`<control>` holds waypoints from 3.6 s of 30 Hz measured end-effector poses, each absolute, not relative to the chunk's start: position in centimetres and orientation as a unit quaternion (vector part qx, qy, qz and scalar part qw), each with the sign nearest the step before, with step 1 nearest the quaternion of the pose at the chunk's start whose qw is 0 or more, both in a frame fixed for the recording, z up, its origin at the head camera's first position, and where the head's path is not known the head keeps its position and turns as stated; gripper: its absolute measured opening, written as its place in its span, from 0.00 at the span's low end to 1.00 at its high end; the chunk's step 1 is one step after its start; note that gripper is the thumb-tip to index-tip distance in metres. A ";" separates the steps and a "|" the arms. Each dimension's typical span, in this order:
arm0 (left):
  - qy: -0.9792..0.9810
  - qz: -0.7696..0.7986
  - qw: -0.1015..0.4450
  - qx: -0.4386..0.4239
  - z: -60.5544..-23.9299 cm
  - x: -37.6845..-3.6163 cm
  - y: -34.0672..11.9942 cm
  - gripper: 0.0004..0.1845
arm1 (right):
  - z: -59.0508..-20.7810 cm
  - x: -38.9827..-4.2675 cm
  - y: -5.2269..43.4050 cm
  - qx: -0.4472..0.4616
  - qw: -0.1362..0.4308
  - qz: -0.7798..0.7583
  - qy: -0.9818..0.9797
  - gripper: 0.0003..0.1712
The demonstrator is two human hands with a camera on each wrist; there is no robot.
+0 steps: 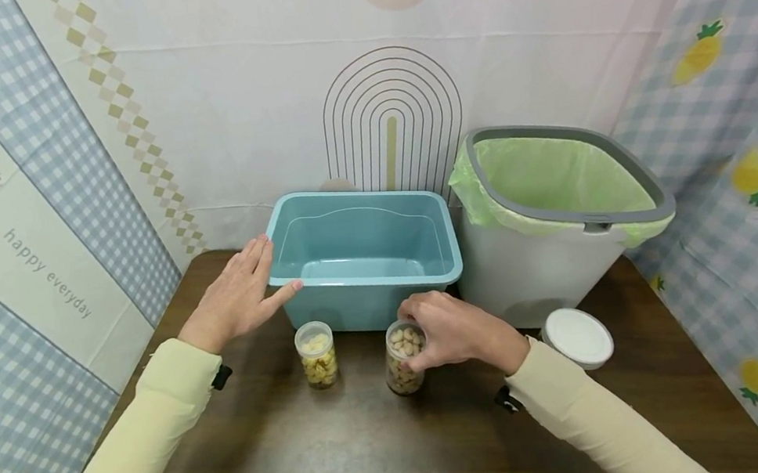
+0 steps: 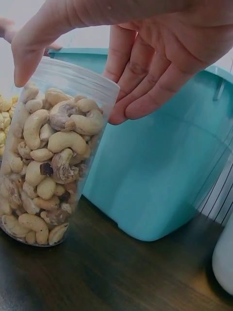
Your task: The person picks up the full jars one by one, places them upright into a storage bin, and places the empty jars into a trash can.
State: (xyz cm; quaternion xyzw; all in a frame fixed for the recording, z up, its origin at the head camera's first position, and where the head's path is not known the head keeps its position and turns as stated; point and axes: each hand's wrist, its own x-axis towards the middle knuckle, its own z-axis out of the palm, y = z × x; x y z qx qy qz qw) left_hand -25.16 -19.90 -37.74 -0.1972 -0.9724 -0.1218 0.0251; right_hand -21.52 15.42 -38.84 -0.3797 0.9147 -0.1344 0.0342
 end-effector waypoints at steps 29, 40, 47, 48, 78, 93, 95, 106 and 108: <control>-0.972 -0.123 0.020 -0.201 -37.5 -25.1 -20.0 0.51 | -31.0 -20.7 15.4 -0.433 0.043 -0.102 0.894 0.26; -0.972 -0.120 0.019 -0.200 -37.5 -25.2 -19.9 0.51 | -26.8 -20.8 15.5 -0.449 0.046 -0.093 0.887 0.27; -0.972 -0.117 0.022 -0.201 -37.4 -25.1 -19.9 0.50 | -24.9 -21.5 15.7 -0.454 0.051 -0.087 0.885 0.27; -0.972 -0.117 0.021 -0.201 -37.4 -25.1 -19.9 0.50 | -24.7 -21.6 15.7 -0.455 0.052 -0.086 0.885 0.27; -0.972 -0.124 0.013 -0.197 -37.5 -25.5 -20.1 0.52 | -20.2 -25.4 15.3 -0.407 0.067 -0.073 0.908 0.26; -0.974 -0.123 0.004 -0.191 -37.4 -25.2 -20.0 0.52 | -19.2 -28.7 14.9 -0.366 0.062 -0.047 0.927 0.25; -0.974 -0.125 0.005 -0.191 -37.4 -25.2 -20.0 0.52 | -19.2 -29.1 14.8 -0.359 0.063 -0.046 0.930 0.26; -0.974 -0.124 0.003 -0.188 -37.4 -25.0 -20.0 0.52 | -19.4 -30.7 13.9 -0.333 0.070 -0.032 0.940 0.24; -0.974 -0.125 0.002 -0.186 -37.5 -25.0 -20.0 0.51 | -19.5 -31.1 13.6 -0.328 0.076 -0.032 0.941 0.25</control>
